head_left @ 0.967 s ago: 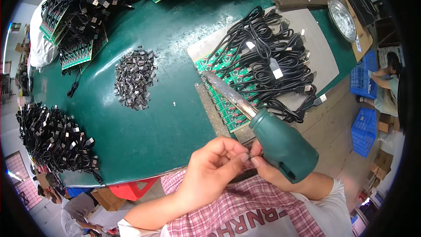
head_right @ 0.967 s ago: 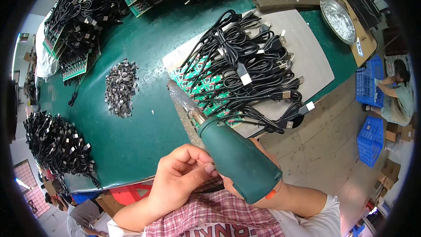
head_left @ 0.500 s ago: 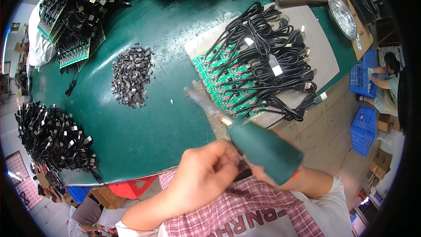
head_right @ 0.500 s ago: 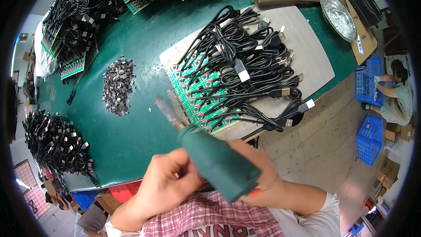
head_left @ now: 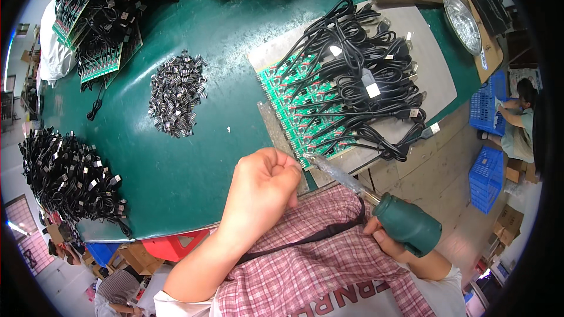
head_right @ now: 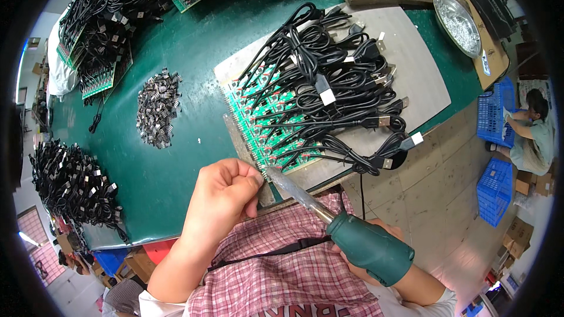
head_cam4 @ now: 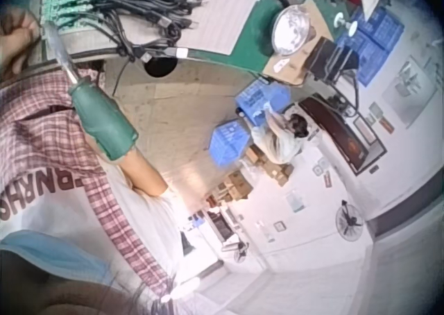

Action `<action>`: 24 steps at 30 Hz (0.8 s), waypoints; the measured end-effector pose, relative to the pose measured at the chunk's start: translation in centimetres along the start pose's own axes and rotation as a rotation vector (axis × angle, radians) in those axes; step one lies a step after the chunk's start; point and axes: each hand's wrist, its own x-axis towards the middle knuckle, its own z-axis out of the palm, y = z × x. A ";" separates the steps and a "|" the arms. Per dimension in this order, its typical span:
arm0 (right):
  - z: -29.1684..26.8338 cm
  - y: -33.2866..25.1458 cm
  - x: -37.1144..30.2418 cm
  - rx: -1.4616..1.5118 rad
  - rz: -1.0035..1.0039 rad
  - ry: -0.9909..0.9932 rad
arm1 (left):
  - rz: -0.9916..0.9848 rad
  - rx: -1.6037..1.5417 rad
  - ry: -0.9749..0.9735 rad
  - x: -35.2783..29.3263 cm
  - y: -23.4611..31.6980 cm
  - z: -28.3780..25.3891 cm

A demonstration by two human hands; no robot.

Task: The person takes electronic components from a pile by hand and solders them onto circuit boards connected to cables using a soldering iron.

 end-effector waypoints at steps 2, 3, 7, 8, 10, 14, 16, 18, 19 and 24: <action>-0.7 -0.4 0.5 0.093 -0.153 -0.055 | -0.004 0.023 0.018 0.0 0.1 0.1; -0.6 -0.2 0.3 0.094 -0.153 -0.056 | -0.003 0.019 0.015 0.0 0.0 0.0; -0.3 0.4 -0.3 0.035 -0.133 -0.001 | -0.002 0.028 0.012 0.3 -0.2 0.1; -0.2 0.5 -0.3 0.062 -0.127 0.013 | -0.002 0.029 0.013 0.3 -0.3 0.1; -0.3 0.7 -0.3 0.052 -0.142 0.007 | 0.012 0.017 0.009 0.4 -0.5 0.0; 0.1 1.1 -0.2 0.053 -0.182 0.057 | 0.027 -0.024 -0.007 0.5 -0.7 0.2; 0.1 1.2 -0.2 0.069 -0.186 0.054 | 0.016 -0.007 -0.006 0.5 -0.6 0.1; 0.2 1.4 -0.2 0.084 -0.189 0.052 | 0.015 -0.009 -0.001 0.4 -0.5 0.2; 0.3 1.6 -0.2 0.089 -0.198 0.052 | 0.013 -0.011 0.003 0.4 -0.5 0.2; 0.2 1.4 -0.5 -0.057 -0.162 0.041 | 0.007 -0.008 -0.004 0.5 -0.5 0.1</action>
